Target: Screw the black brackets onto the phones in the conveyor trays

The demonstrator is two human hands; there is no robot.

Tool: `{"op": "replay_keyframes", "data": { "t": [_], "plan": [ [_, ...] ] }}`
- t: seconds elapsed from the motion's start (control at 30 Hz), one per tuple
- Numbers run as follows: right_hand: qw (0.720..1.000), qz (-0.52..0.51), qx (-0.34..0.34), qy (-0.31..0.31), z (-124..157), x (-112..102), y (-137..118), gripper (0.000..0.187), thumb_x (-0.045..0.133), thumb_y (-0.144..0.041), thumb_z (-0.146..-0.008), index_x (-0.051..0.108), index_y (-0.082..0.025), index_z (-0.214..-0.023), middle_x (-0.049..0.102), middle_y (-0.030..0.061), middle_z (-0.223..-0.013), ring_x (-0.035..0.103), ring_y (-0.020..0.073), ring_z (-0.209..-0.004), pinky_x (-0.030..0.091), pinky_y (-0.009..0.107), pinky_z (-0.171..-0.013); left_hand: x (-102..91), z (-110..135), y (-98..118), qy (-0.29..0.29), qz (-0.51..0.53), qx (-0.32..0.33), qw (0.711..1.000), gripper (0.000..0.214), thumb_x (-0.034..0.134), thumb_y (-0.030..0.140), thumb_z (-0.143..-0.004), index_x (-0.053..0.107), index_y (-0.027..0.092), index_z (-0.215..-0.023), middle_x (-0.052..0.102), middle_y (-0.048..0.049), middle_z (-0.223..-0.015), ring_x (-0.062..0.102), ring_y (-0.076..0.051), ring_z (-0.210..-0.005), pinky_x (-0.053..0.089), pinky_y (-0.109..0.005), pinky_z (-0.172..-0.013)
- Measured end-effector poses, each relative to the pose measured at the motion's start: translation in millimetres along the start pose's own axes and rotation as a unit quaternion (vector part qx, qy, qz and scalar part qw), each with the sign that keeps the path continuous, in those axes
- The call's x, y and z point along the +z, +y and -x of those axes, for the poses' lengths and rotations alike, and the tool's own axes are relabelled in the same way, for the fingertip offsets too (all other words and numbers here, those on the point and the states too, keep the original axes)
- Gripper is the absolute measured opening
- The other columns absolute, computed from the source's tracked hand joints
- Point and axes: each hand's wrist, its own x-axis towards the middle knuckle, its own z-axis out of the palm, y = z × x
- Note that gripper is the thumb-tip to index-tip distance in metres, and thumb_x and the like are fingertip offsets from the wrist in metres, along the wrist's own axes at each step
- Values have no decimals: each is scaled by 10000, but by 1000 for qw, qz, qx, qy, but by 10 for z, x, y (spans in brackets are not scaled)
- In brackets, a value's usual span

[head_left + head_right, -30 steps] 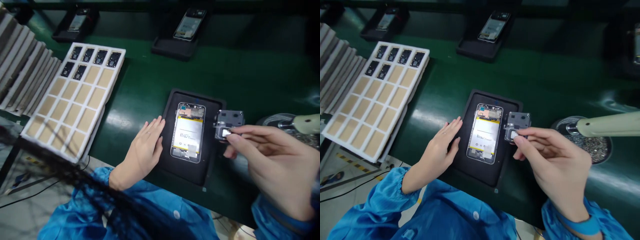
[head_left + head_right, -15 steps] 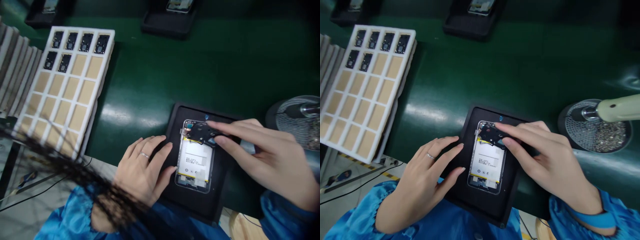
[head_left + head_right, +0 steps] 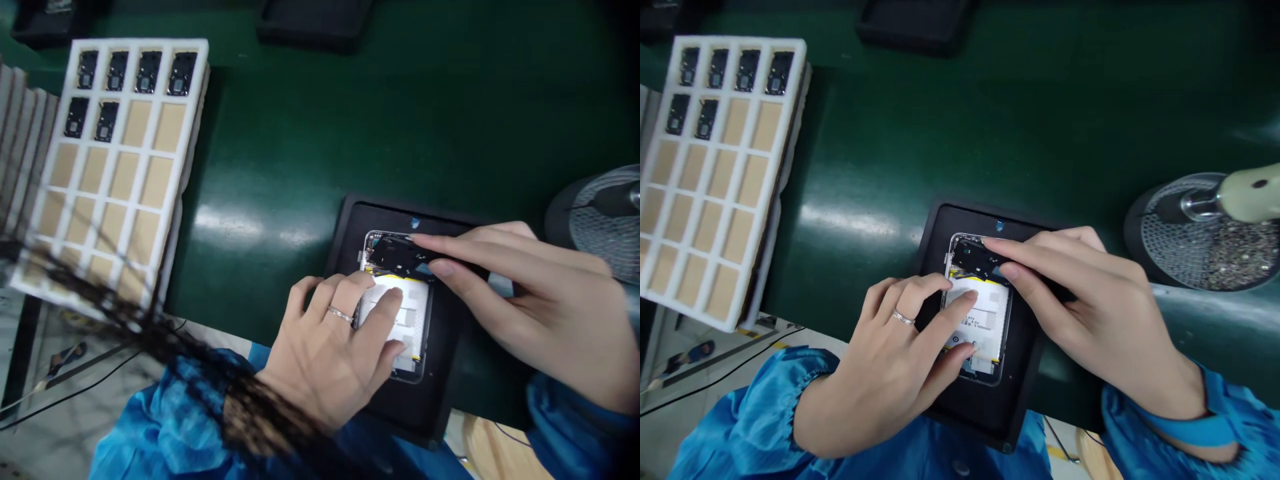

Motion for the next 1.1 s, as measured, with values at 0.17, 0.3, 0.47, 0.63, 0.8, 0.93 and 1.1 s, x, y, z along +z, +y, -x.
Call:
{"op": "replay_keyframes", "data": {
  "t": [0.17,0.3,0.47,0.63,0.8,0.93,1.1],
  "plan": [
    [1000,7,-3,-7,-13,1,12,309,528,-347,-975,604,-357,-1274,673,-31,-1022,588,97,-899,470,307,-907,78,-19,-8,0,-28,4,1000,443,530,328,-1187,720,110,-1522,807,-163,-1380,769,-314,-1208,670,-538,-973],
    [1000,14,4,-10,-15,0,23,312,525,-376,-978,604,-355,-1279,675,-28,-1044,583,100,-917,473,308,-913,125,-22,-11,0,-31,2,1000,435,552,304,-1179,724,74,-1506,815,-177,-1379,769,-316,-1213,659,-548,-982],
    [1000,8,10,-8,-8,-4,24,308,545,-366,-970,603,-363,-1272,669,-45,-1032,588,79,-920,474,280,-908,148,2,3,2,-31,-3,1000,451,588,312,-1172,699,76,-1539,799,-183,-1412,760,-322,-1267,639,-566,-1044],
    [1000,5,22,-4,-2,-13,20,319,559,-346,-963,600,-367,-1279,665,-51,-1058,602,70,-938,477,262,-888,179,6,2,5,-30,2,1000,491,598,374,-1179,684,62,-1548,786,-203,-1417,756,-334,-1286,629,-571,-1046],
    [1000,1,19,0,7,-22,20,323,570,-327,-953,609,-353,-1273,665,-37,-1044,603,82,-919,490,277,-898,237,16,-3,21,-30,10,999,511,580,412,-1186,687,52,-1533,776,-218,-1443,747,-344,-1292,631,-582,-1044],
    [1000,1,20,5,21,-28,20,338,574,-324,-947,605,-359,-1282,671,-31,-1048,615,104,-910,502,306,-892,247,15,1,12,-39,11,999,522,558,430,-1193,702,57,-1529,788,-212,-1463,748,-340,-1293,642,-586,-1038],
    [1000,2,23,5,22,-25,21,340,577,-313,-945,608,-352,-1281,671,-25,-1057,618,103,-920,507,302,-901,217,6,21,4,-51,14,999,535,548,425,-1201,701,45,-1544,773,-201,-1537,756,-334,-1278,636,-583,-1043]
  ]
}}
